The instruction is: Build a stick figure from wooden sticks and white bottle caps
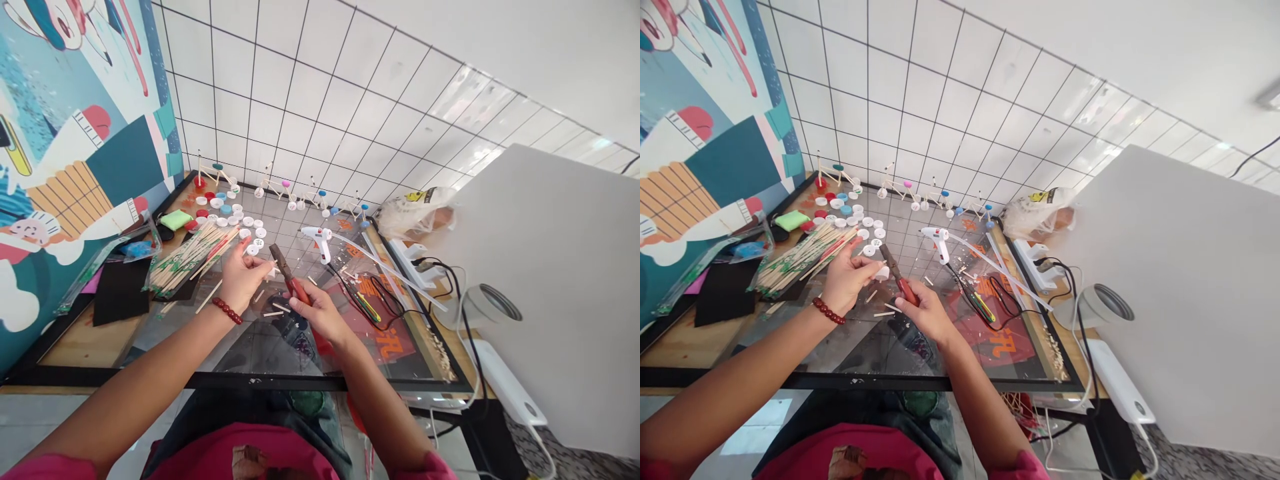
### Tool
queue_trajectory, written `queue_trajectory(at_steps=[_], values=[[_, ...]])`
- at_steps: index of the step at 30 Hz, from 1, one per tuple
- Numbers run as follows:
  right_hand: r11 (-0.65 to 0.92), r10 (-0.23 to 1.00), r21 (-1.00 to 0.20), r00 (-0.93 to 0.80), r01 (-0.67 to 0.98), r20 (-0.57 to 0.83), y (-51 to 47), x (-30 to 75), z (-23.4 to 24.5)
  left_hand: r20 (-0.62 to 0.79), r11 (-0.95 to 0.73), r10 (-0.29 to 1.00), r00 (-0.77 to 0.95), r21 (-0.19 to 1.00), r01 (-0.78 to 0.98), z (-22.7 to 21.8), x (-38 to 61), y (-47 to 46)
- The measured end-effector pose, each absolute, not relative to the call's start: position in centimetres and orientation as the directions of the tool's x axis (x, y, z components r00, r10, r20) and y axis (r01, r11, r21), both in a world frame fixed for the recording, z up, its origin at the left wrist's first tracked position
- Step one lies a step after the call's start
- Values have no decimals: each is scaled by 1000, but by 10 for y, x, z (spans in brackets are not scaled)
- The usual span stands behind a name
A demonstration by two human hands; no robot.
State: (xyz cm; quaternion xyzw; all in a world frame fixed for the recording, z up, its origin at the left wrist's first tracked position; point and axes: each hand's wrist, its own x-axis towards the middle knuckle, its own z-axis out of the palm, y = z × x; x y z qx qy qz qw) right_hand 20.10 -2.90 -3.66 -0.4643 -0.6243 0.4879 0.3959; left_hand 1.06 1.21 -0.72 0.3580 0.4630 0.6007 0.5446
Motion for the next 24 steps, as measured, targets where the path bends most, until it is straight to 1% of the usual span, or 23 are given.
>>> queue_trajectory(at_steps=[1, 3, 6, 7, 9, 12, 17, 21, 24], values=[[80, 965, -983, -260, 166, 35, -29, 201, -36, -107, 48, 985, -136, 923, -381, -6, 11, 13], [9, 963, -999, -270, 48, -4, -29, 201, -34, -146, 78, 982, -116, 888, -453, -4, 10, 13], [-140, 945, -981, -315, -134, -92, -28, 200, -30, -136, 70, 984, -111, 883, -464, -2, 9, 14], [-167, 939, -972, -328, -165, -106, -28, 200, -29, -127, 62, 985, -113, 887, -458, -1, 9, 14], [-171, 937, -968, -334, -185, -102, -28, 199, -29, -113, 49, 987, -118, 893, -448, -1, 9, 14], [-104, 948, -985, -313, -140, -56, -28, 200, -31, -99, 35, 987, -126, 902, -430, -2, 9, 14], [69, 964, -997, -259, 42, 56, -26, 203, -36, -68, 14, 988, -136, 931, -365, -4, 7, 14], [142, 961, -982, -255, 126, 106, -26, 205, -34, -64, 18, 987, -145, 955, -297, -4, 5, 14], [180, 955, -970, -267, 165, 132, -26, 207, -33, -34, 0, 987, -157, 976, -216, -3, 3, 15]])
